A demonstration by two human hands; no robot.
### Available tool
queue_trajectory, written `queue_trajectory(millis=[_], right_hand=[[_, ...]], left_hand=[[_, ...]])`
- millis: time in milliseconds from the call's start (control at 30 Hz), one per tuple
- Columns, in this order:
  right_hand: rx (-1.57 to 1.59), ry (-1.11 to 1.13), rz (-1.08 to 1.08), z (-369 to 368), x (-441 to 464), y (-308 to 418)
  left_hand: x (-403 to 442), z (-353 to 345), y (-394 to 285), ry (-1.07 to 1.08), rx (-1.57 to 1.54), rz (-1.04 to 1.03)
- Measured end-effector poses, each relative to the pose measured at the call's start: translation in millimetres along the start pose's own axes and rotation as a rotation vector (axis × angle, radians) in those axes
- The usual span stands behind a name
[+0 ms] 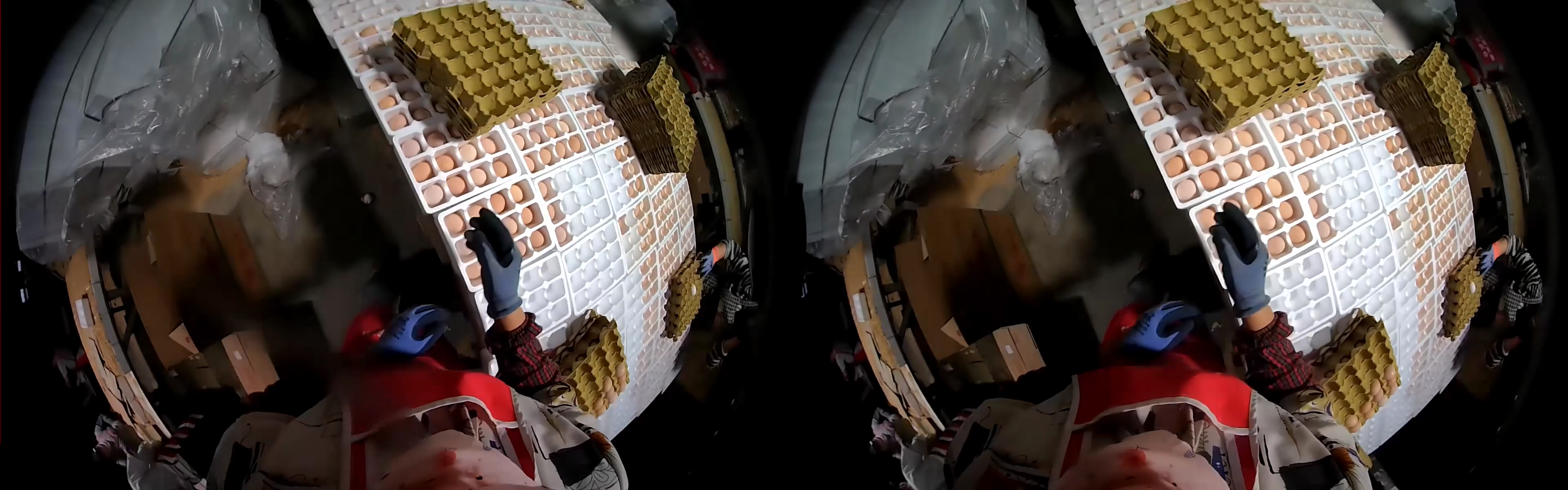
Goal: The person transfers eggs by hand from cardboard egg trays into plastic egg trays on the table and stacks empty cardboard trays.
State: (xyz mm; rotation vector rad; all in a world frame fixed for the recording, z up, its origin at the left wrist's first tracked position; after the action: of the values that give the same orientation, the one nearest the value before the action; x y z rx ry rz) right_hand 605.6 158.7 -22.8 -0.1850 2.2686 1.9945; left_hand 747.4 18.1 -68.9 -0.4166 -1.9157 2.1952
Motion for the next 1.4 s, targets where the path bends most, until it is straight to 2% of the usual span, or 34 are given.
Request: queue_trajectory(millis=[33,67,100,167,200,233,267,300,333,400,433,467,533,567,600,633,733,767,800,833,867,900,933,967,1000,1100,1133,1200,1233,1267,1300,1333,1367,1400], right_hand=[[0.014,-0.002,-0.038,-11.6,4.3,-2.8],[0.021,-0.015,-0.072,-14.8,11.6,-3.9],[0.114,-0.089,-0.083,-10.2,33.4,-0.3],[0.06,-0.178,-0.031,7.2,98.6,21.4],[-0.039,-0.227,-0.065,12.4,134.5,40.5],[-0.153,-0.354,-0.01,19.2,170.1,53.8],[-0.363,-0.384,-0.099,23.7,201.2,62.8],[-0.428,-0.404,-0.194,28.7,224.3,61.8],[-0.393,-0.363,-0.271,38.6,248.6,46.7],[-0.476,-0.436,-0.277,58.1,270.7,48.4],[-0.493,-0.481,-0.236,67.4,273.3,64.2],[-0.517,-0.526,-0.189,75.5,277.6,87.7],[-0.516,-0.519,0.029,79.8,283.2,135.4],[-0.439,-0.461,0.078,73.2,279.6,152.0],[-0.351,-0.39,0.12,60.6,280.0,165.2],[-0.331,-0.356,0.178,46.3,274.7,177.7],[-0.244,-0.32,0.348,-12.5,254.7,161.7],[-0.392,-0.326,0.38,-59.1,238.0,149.2],[-0.542,-0.326,0.402,-115.7,219.5,126.2],[-0.57,-0.371,0.354,-134.6,211.2,72.7],[-0.821,-0.274,0.355,-183.4,195.5,31.8],[-0.922,-0.114,0.307,-230.4,187.6,-13.6],[-1.012,0.052,0.267,-277.3,177.9,-59.9],[-0.915,0.103,0.237,-297.2,169.9,-118.8],[-0.821,0.151,0.061,-302.9,161.7,-194.5],[-0.9,0.185,-0.322,-281.0,134.9,-398.2],[-0.894,0.155,-0.218,-271.6,129.0,-461.4],[-1.096,0.16,0.097,-291.5,148.9,-468.1],[-1.09,0.165,0.066,-295.4,150.5,-508.6],[-0.862,0.154,-0.248,-289.5,151.0,-570.8],[-0.733,0.156,-0.413,-286.8,153.1,-616.8],[-0.613,0.14,-0.577,-283.9,153.3,-662.4],[-0.658,0.236,-0.592,-283.0,165.7,-694.7],[-0.701,0.332,-0.598,-284.3,172.7,-727.4]], left_hand=[[-11.5,11.2,15.5,-0.081,0.159,-0.192],[-15.8,19.2,32.3,-0.047,0.152,-0.073],[-31.7,15.7,84.4,-0.034,0.233,-0.228],[-34.3,38.4,78.5,-0.117,0.008,-0.141],[-46.3,44.7,87.7,-0.235,-0.26,-0.073],[-52.6,49.4,104.0,-0.227,-0.258,-0.087],[-52.8,49.3,123.5,-0.115,-0.246,-0.081],[-50.9,55.0,136.7,-0.003,-0.23,-0.075],[-44.2,76.0,119.6,0.008,-0.224,-0.086],[-20.5,119.4,76.7,0.077,0.26,0.096],[-22.4,133.1,82.1,0.052,0.371,-0.133],[-25.5,145.1,114.4,0.066,0.357,-0.154],[-34.3,179.7,167.0,0.049,-0.066,-0.159],[-26.0,212.7,127.5,0.128,0.095,-0.091],[-22.6,247.7,93.9,0.199,0.204,0.194],[-28.7,269.5,118.9,0.172,0.302,0.062],[-51.8,318.0,232.9,-0.061,-0.52,0.505],[-38.1,346.4,201.5,-0.17,-0.603,0.69],[-24.6,376.1,163.7,-0.31,-0.693,0.864],[-20.0,399.4,170.3,-0.415,-1.047,0.704],[-15.9,422.9,175.8,-0.503,-1.488,0.529],[-12.6,446.5,180.6,-0.515,-1.869,0.373],[-9.5,467.7,172.2,-0.509,-1.371,0.338],[-19.9,480.2,202.9,-0.457,-1.22,0.364],[-29.7,487.2,235.7,-0.445,-1.109,0.403],[-43.0,482.1,342.5,-0.414,-0.834,0.556],[-37.5,474.3,384.8,-0.402,-0.751,0.597],[-30.6,465.2,483.4,-0.435,-0.613,0.706],[-43.3,470.3,537.3,-0.519,-0.584,0.864],[-56.2,474.9,588.1,-0.611,-0.565,1.019],[-79.7,490.3,680.9,-0.643,-0.429,0.998],[-84.8,507.0,731.3,-0.618,-0.407,0.932],[-85.4,513.0,774.7,-0.6,-0.392,0.856],[-69.1,505.6,781.6,-0.609,-0.395,0.867]])
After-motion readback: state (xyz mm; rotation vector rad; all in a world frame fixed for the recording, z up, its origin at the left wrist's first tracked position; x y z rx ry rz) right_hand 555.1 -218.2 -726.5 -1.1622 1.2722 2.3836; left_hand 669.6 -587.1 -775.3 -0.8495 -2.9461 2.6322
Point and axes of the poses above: each hand's wrist, its own x-axis towards the middle knuckle, its own z-axis out of the back of the hand, y = z × x, the point moved 7 cm from there along x, towards the middle knuckle, and after that the axes turned 2 degrees about -z, right-handed, at the moved point
